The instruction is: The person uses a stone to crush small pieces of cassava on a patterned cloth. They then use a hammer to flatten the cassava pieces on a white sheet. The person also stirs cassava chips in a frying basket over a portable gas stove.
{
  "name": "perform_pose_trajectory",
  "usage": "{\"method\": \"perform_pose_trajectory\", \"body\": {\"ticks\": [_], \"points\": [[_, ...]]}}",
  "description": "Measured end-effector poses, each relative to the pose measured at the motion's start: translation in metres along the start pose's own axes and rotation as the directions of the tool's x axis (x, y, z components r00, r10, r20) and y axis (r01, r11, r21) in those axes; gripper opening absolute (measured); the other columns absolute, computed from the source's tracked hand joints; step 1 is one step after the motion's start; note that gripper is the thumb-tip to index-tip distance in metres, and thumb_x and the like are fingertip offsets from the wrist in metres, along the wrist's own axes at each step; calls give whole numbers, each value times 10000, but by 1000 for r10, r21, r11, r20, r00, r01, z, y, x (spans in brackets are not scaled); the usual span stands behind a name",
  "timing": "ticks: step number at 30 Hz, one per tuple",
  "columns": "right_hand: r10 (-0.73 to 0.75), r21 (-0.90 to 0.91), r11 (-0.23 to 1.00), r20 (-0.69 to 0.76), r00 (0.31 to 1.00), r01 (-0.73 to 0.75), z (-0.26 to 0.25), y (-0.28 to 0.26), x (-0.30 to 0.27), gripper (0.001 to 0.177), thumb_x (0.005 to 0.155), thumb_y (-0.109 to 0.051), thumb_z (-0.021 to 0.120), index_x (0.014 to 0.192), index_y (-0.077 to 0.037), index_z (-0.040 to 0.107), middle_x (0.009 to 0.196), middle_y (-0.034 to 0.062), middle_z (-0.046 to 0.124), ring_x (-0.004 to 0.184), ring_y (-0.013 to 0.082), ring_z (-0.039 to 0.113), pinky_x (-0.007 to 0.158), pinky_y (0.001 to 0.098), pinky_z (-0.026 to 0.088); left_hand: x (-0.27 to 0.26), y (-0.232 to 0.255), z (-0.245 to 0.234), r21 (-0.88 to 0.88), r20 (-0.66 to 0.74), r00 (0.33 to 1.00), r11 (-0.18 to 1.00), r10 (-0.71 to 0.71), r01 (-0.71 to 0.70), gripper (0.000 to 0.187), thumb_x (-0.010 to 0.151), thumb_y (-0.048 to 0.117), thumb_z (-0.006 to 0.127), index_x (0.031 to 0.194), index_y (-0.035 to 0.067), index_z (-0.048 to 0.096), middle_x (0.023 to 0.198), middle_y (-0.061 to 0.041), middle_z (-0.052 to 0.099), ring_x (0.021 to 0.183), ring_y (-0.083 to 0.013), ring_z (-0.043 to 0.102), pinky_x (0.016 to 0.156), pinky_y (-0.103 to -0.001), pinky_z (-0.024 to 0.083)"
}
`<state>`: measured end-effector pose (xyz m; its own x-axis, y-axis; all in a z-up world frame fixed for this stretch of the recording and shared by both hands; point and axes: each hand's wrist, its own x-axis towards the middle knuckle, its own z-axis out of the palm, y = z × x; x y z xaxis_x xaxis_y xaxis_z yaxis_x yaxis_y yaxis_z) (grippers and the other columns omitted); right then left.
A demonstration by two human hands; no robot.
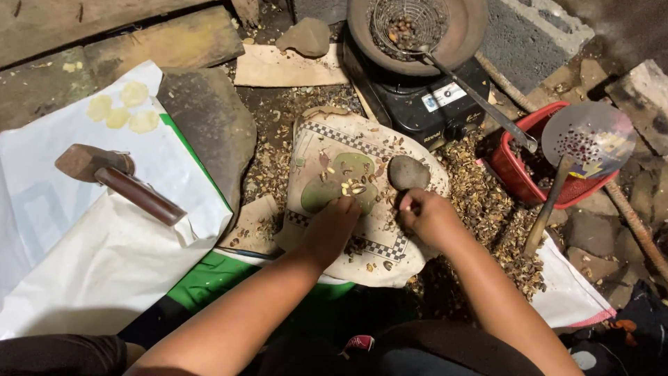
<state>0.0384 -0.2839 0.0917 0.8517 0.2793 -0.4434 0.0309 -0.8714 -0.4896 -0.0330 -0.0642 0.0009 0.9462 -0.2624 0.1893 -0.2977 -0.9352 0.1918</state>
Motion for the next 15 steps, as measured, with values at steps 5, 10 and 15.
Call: {"method": "perform_pose_trajectory", "body": {"ticks": [5, 10, 15], "points": [[-102, -208, 972, 30, 994, 106, 54, 32, 12, 152, 855, -210, 715, 990, -182, 778, 918, 138, 783, 924, 350, 770, 831, 439, 622, -2, 0, -35, -322, 118, 992, 943, -44, 80, 178, 916, 4, 581, 1090, 43, 572, 1080, -156, 600, 1021, -371, 672, 791, -433, 618], [-47, -93, 994, 84, 995, 55, 31, -1, -3, 269, 841, -232, 737, 1047, -60, 729, 946, 223, 766, 976, 436, 743, 860, 522, 605, 16, -30, -13, -181, -22, 979, 964, -204, 197, 53, 989, 247, 581, 1027, 235, 616, 1032, 23, 552, 1015, -196, 618, 874, -312, 558], [-98, -37, 994, 43, 994, 99, 12, -34, 13, 199, 900, -243, 653, 976, -94, 760, 917, 212, 770, 968, 438, 733, 825, 521, 598, 57, -36, -22, -75, -317, 947, 997, -49, 27, 86, 908, 212, 656, 827, 236, 639, 853, 32, 583, 860, -169, 653, 784, -267, 566]]}}
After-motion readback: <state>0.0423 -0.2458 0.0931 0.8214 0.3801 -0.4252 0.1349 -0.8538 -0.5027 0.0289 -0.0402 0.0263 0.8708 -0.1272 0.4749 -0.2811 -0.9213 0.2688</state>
